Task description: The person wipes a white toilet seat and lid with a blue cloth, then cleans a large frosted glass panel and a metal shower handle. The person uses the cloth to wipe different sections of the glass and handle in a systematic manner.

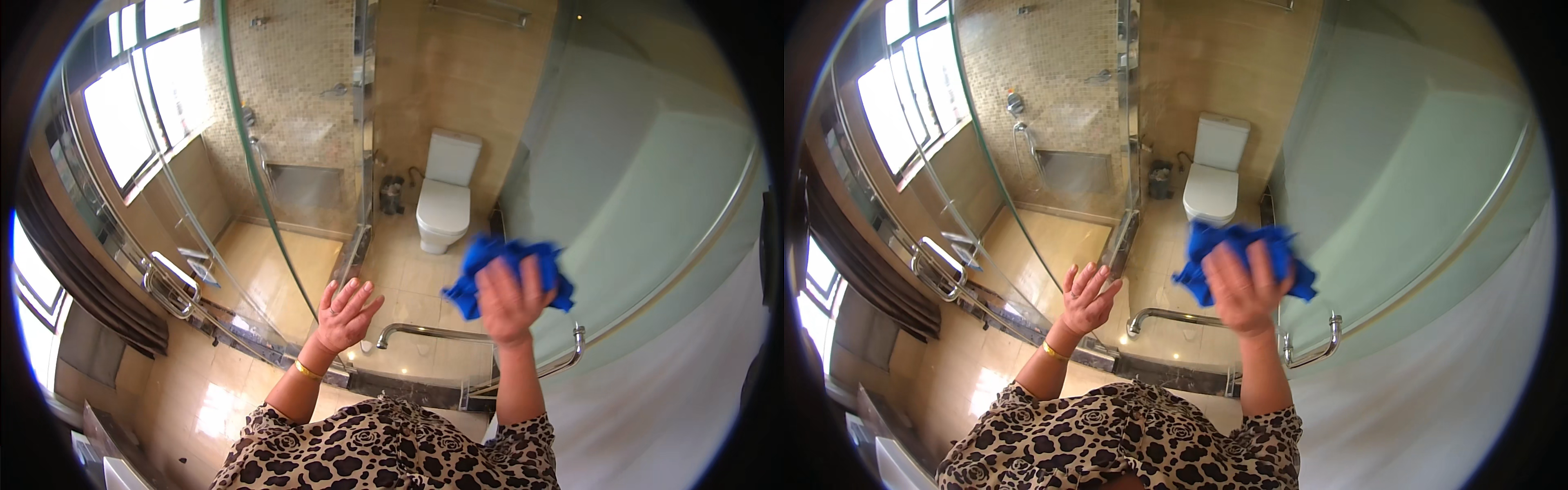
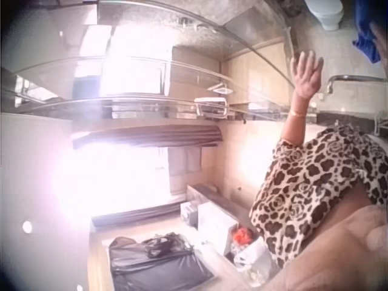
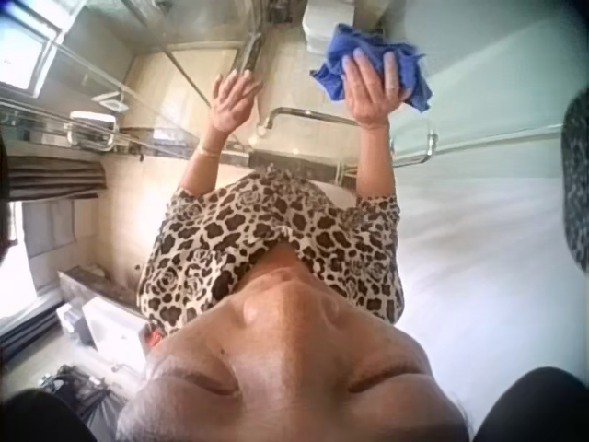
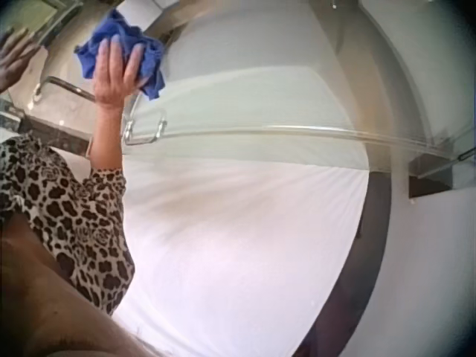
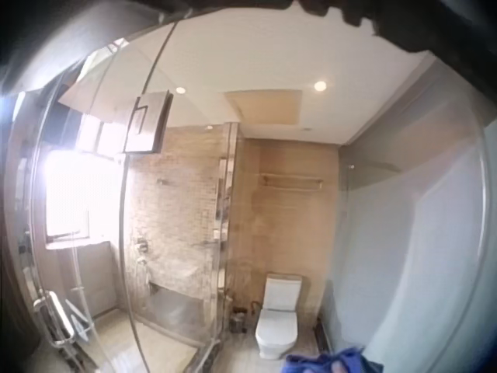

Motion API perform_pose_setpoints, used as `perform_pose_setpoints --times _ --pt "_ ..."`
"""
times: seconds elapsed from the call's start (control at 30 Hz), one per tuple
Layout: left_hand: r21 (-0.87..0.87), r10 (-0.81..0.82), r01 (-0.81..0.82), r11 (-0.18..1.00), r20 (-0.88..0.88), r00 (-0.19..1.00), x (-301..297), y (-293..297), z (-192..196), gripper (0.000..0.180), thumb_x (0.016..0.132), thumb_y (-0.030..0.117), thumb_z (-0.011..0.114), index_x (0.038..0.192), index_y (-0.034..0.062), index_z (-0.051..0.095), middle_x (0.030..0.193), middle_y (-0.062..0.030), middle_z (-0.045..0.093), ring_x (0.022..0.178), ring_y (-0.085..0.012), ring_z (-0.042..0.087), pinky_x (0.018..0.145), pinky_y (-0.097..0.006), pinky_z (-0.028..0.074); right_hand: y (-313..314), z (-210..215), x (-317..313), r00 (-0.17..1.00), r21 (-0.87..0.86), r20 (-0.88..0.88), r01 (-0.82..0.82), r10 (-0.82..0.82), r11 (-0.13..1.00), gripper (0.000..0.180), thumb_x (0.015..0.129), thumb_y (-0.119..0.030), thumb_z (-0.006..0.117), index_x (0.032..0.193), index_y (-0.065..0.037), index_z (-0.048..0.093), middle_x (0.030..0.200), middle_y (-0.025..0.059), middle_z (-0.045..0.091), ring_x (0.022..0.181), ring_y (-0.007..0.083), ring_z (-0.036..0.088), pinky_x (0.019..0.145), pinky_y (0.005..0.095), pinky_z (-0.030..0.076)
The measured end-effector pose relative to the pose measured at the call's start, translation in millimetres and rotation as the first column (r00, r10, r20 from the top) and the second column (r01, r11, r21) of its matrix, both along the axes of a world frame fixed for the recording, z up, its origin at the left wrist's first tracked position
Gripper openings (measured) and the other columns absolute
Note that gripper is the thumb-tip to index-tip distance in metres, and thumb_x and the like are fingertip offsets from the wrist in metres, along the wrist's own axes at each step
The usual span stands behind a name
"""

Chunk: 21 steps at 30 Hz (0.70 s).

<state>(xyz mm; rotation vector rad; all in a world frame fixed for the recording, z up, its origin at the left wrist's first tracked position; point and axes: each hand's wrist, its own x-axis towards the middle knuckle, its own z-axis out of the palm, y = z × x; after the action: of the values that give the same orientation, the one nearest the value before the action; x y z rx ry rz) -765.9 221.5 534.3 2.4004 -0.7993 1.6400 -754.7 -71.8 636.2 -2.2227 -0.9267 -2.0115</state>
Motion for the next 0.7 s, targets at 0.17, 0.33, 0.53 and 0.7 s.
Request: perform_pose_setpoints --times 0.17,0.33,0.53,0.7 --pt "-0.039 0.018 -0.019 0.999 -0.038 0.999 -7.8 12.9 -5.1 0.037 0.077 0.003 0.061 0.111 0.0164 0.070 0.135 -0.0099 0.055 0.130 -0.0287 0.047 0.111 -0.047 0.030 47.8 59.2 4.0 1.000 0.329 -0.012 0.011 -0.007 0.944 0.024 0.089 -0.020 0.061 0.109 -0.010 0.071 0.127 0.0073 0.063 0.126 0.0409 0.048 0.105 0.0502 0.027" --pt "-0.092 0.025 -0.031 0.995 -0.059 0.998 -11.6 30.8 -3.4 0.033 0.078 0.005 0.059 0.107 0.0149 0.071 0.132 -0.0080 0.058 0.127 -0.0259 0.051 0.106 -0.042 0.038 91.5 -28.6 8.1 0.994 -0.097 -0.086 -0.075 0.067 0.992 0.025 0.087 -0.025 0.063 0.111 -0.019 0.071 0.128 -0.0065 0.061 0.127 0.0237 0.050 0.106 0.0534 0.025" --pt "-0.071 0.002 -0.011 0.997 -0.126 0.992 -17.9 51.0 -8.8 0.027 0.077 0.005 0.059 0.100 0.0120 0.072 0.131 -0.0065 0.060 0.125 -0.0251 0.054 0.101 -0.040 0.045 90.1 -54.3 0.3 0.974 -0.342 -0.197 -0.175 0.112 0.923 0.018 0.082 -0.021 0.068 0.099 -0.018 0.073 0.119 -0.0077 0.065 0.120 0.0185 0.055 0.100 0.0434 0.034" --pt "-0.150 -0.098 0.081 0.985 -0.106 0.990 -23.7 64.3 -7.3 0.016 0.074 0.004 0.062 0.087 0.0093 0.071 0.125 -0.0095 0.063 0.119 -0.0285 0.058 0.094 -0.041 0.049 139.1 42.8 7.3 0.991 0.035 -0.019 -0.131 0.132 0.991 0.018 0.084 -0.022 0.067 0.101 -0.019 0.072 0.118 -0.0057 0.066 0.116 0.0234 0.057 0.101 0.0465 0.030"
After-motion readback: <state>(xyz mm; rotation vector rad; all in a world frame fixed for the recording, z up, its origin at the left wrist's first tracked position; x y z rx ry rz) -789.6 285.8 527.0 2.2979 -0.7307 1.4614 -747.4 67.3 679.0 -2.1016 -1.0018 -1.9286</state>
